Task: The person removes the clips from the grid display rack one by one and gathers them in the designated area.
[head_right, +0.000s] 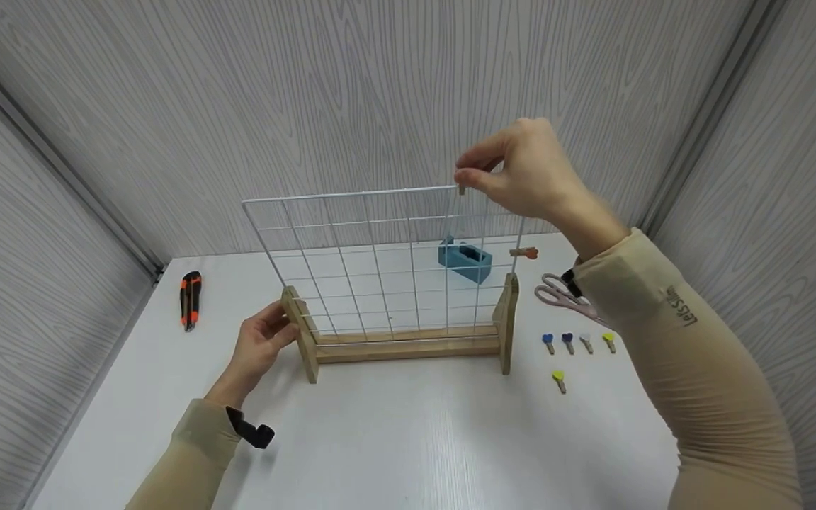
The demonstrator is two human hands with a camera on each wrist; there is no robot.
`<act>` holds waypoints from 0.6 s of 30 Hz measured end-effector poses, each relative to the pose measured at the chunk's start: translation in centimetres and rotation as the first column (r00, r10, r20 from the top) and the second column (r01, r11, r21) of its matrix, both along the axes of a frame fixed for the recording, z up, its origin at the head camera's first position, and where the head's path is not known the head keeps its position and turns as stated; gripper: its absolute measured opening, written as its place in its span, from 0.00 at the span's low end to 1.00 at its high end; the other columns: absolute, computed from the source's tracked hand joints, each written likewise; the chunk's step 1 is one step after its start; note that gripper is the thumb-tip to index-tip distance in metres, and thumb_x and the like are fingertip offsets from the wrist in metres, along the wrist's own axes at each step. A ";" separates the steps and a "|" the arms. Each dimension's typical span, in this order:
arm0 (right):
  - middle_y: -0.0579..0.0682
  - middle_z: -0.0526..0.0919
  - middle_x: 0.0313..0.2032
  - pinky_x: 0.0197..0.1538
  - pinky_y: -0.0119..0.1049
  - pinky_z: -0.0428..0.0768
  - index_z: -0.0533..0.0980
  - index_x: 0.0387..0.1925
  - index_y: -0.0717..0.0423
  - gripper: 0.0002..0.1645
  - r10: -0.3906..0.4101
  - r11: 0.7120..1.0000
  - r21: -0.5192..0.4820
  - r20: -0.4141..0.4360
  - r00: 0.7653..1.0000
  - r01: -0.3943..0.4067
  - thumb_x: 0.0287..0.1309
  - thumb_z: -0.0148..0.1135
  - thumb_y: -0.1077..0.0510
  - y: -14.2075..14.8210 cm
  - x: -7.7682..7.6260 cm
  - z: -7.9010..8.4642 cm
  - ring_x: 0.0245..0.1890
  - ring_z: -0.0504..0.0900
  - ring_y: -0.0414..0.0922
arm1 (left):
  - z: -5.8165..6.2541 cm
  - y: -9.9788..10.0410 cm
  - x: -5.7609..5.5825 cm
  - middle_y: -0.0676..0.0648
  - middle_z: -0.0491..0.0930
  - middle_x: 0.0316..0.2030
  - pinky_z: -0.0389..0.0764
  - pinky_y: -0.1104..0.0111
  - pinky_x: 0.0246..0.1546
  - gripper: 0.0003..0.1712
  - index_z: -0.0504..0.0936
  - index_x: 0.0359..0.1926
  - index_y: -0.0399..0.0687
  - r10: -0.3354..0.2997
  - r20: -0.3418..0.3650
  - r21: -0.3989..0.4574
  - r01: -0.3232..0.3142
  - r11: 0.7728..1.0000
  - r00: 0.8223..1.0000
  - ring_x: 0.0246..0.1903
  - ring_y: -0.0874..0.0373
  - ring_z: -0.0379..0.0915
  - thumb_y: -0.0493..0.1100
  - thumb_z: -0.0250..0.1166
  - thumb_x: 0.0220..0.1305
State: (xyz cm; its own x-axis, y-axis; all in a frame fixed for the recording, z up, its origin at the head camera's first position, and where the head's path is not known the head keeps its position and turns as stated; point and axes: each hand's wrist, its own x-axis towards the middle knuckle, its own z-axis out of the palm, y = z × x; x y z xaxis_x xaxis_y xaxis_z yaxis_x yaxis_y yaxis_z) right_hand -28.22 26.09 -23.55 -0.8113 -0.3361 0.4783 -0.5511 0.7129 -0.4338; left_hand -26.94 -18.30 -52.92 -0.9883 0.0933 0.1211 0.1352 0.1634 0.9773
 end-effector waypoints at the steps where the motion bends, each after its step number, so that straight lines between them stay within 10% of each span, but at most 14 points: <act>1: 0.60 0.97 0.44 0.19 0.21 0.62 0.95 0.44 0.56 0.06 0.002 1.000 -0.001 -0.009 1.000 -0.002 0.72 0.77 0.59 0.0 0.0 0.0 0.14 0.65 0.28 | 0.1 0.0 0.0 0.35 0.80 0.75 0.86 0.70 0.71 0.34 0.77 0.79 0.40 0.000 0.002 0.002 0.000 1.000 1.000 0.77 0.36 0.77 0.28 0.69 0.75; 10: 0.63 0.96 0.37 0.16 0.18 0.57 0.95 0.41 0.58 0.04 -0.001 0.999 -0.040 -0.113 0.994 -0.004 0.70 0.78 0.63 0.1 0.0 0.2 0.13 0.67 0.22 | 0.1 0.0 -0.1 0.36 0.80 0.76 0.86 0.62 0.74 0.34 0.77 0.79 0.41 0.007 0.005 -0.008 -0.007 1.000 1.000 0.77 0.37 0.77 0.28 0.69 0.76; 15: 0.59 0.97 0.41 0.40 0.10 0.74 0.95 0.43 0.56 0.06 -0.048 0.998 -0.053 -0.133 0.990 0.041 0.72 0.76 0.61 0.8 0.8 0.6 0.30 0.77 0.10 | 0.0 0.0 0.0 0.36 0.79 0.77 0.85 0.61 0.75 0.34 0.75 0.80 0.40 -0.005 -0.001 -0.004 0.005 1.000 1.000 0.77 0.36 0.76 0.30 0.69 0.76; 18: 0.37 0.97 0.40 0.54 0.10 0.75 0.95 0.45 0.55 0.06 -0.077 0.994 -0.082 -0.138 0.987 0.066 0.71 0.77 0.61 1.5 1.3 0.6 0.41 0.80 0.08 | -0.1 0.0 0.0 0.35 0.78 0.77 0.85 0.60 0.76 0.34 0.75 0.80 0.39 -0.013 -0.007 -0.001 0.013 1.000 1.000 0.77 0.36 0.75 0.30 0.69 0.77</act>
